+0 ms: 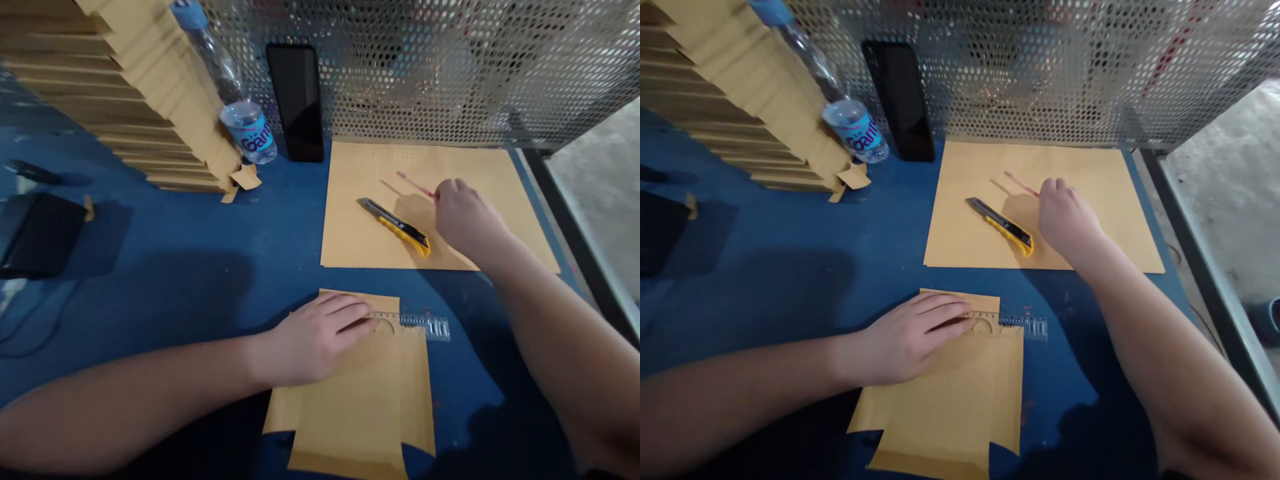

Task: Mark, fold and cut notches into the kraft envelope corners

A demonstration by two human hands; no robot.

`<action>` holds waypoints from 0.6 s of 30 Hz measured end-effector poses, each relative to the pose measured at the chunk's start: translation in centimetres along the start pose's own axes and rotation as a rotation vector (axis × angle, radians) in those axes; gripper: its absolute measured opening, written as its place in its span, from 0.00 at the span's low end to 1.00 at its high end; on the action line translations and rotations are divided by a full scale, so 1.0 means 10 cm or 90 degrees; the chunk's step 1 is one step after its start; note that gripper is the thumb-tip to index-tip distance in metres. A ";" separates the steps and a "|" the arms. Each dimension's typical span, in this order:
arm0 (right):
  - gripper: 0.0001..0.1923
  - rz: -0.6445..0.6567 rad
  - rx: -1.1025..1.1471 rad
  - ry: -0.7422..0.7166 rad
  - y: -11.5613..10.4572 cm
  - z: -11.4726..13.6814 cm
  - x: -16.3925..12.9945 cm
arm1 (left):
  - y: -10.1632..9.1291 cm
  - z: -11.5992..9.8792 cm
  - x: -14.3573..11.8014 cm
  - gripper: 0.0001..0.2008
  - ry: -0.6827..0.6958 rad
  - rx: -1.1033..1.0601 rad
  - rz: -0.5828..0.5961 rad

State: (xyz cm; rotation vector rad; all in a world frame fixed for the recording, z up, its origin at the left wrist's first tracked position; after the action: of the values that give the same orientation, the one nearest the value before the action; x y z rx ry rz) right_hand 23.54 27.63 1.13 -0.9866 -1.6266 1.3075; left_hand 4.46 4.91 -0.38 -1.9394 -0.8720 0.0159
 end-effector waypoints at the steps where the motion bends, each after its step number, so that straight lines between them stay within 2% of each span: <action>1: 0.14 -0.011 0.012 0.020 -0.12 -0.02 -0.06 | 0.00 0.00 -0.01 0.20 0.002 0.001 -0.001; 4: 0.07 -0.039 0.095 0.080 -0.48 0.01 -0.34 | 0.01 0.03 -0.02 0.20 0.004 -0.007 -0.001; 5: 0.03 -0.023 0.252 0.088 -0.51 0.07 -0.45 | 0.02 0.04 -0.03 0.20 0.002 -0.011 0.002; 7: 0.06 -0.011 0.613 0.066 -0.54 0.28 -0.71 | 0.03 0.05 -0.03 0.20 -0.003 -0.013 0.001; 9: 0.10 -0.001 0.846 0.023 -0.50 0.50 -0.93 | 0.02 0.06 -0.04 0.19 -0.003 -0.007 -0.009; 11: 0.11 -0.001 0.934 -0.001 -0.39 0.62 -1.10 | 0.01 0.06 -0.04 0.19 -0.005 -0.006 -0.009; 14: 0.03 0.013 1.013 -0.015 -0.19 0.65 -1.18 | 0.00 0.05 -0.02 0.19 -0.019 -0.005 0.013; 18: 0.13 0.117 1.063 -0.054 -0.05 0.68 -1.11 | -0.04 0.07 0.01 0.21 -0.037 0.004 0.043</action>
State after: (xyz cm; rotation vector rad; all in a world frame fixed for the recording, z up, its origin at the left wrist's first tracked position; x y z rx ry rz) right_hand 21.30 14.88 -0.58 0.0144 -0.0724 2.1095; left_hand 4.06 5.59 -0.45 -1.9709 -0.8426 0.1153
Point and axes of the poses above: each hand's wrist, its own x-axis towards the middle knuckle, its own y-axis out of the palm, z = x × y, the point moved 9 cm from there along x, towards the middle knuckle, and after that the axes turned 11 degrees about -x, right-handed, at the moved point
